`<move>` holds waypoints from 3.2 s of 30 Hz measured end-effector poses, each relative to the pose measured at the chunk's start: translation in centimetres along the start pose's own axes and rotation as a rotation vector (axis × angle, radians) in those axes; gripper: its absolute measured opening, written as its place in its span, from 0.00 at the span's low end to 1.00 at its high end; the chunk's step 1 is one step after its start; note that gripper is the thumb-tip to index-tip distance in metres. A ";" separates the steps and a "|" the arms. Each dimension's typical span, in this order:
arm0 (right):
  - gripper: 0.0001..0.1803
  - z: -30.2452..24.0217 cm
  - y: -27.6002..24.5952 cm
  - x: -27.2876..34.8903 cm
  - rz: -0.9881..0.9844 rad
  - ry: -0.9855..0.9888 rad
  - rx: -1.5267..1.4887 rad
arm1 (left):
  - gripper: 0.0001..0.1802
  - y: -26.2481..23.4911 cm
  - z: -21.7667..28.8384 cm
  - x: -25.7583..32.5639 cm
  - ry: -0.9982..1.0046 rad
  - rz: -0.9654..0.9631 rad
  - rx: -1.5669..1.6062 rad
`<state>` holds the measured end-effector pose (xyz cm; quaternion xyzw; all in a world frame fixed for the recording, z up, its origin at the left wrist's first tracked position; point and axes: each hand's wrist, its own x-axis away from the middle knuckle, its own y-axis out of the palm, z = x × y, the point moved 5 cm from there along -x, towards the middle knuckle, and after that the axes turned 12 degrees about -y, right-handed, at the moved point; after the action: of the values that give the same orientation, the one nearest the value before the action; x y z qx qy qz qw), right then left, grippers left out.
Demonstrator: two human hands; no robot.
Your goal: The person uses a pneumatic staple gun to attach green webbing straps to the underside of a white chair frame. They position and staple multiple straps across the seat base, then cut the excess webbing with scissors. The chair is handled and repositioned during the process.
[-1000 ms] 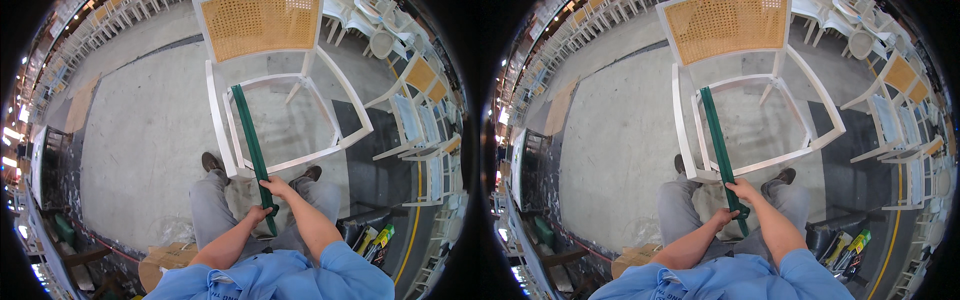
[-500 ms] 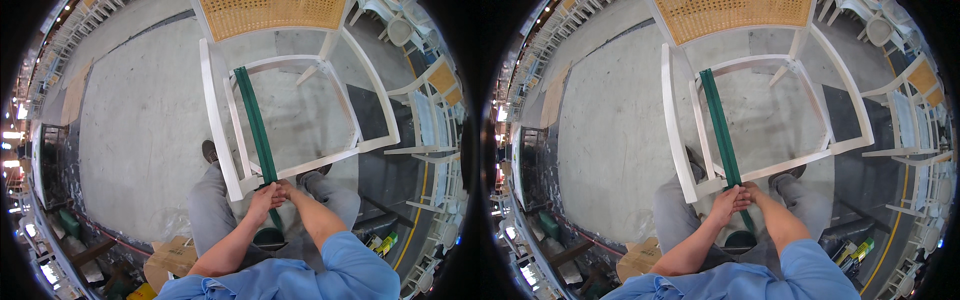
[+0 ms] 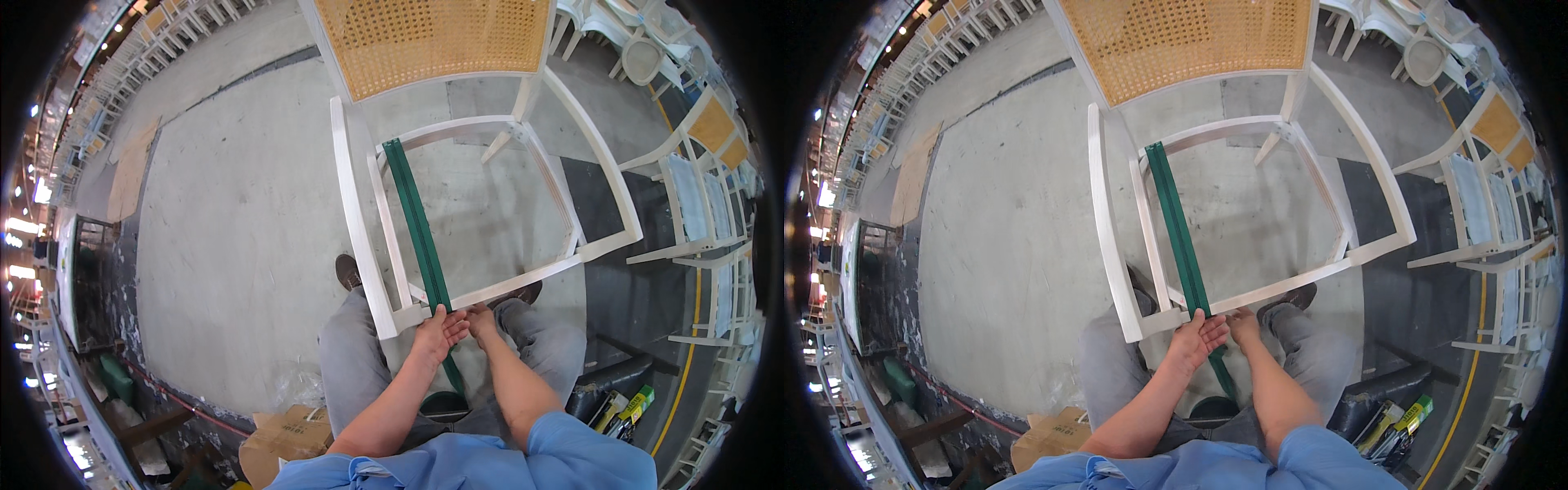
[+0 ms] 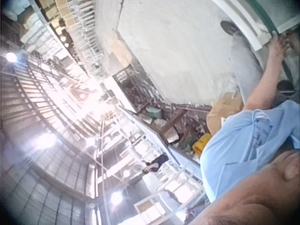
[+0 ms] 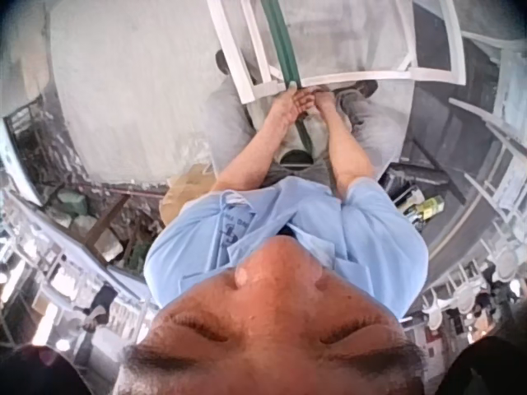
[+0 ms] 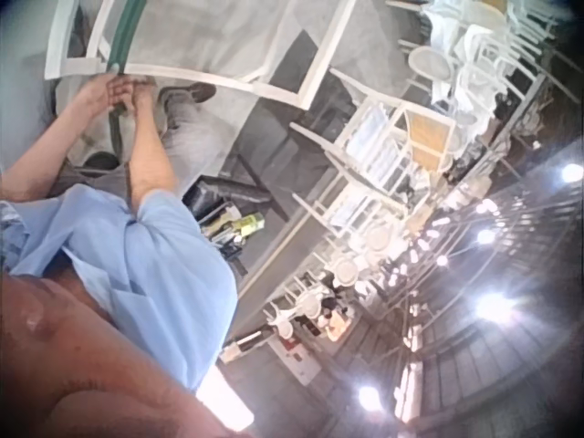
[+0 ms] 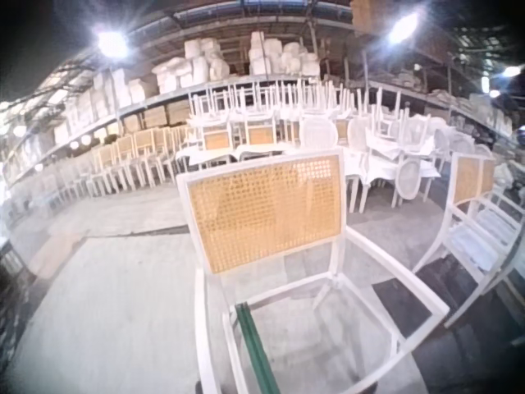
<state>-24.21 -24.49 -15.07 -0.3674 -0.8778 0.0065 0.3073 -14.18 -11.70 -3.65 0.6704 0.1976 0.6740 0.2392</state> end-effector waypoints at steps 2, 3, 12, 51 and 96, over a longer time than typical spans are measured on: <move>0.18 -1.2 4.3 2.8 -0.228 0.382 -0.392 | 0.24 -2.8 0.8 0.4 0.046 0.056 0.035; 0.18 -0.5 3.8 3.5 -0.351 0.456 -0.758 | 0.23 -1.2 0.2 -0.2 0.014 0.042 0.012; 0.17 -3.7 10.6 1.6 -0.163 0.563 -1.103 | 0.18 -0.9 0.2 0.1 0.060 0.059 0.051; 0.16 9.9 17.0 -15.2 -0.064 0.677 -0.419 | 0.13 -12.0 12.8 -12.4 0.062 0.056 -0.201; 0.22 0.1 -40.0 32.5 0.696 0.443 0.551 | 0.11 -6.9 13.7 -11.0 0.050 0.018 -0.444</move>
<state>-67.49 -32.52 11.72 -0.5365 -0.5822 0.2622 0.5517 -0.22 -13.36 -16.27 0.5861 0.0442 0.7194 0.3701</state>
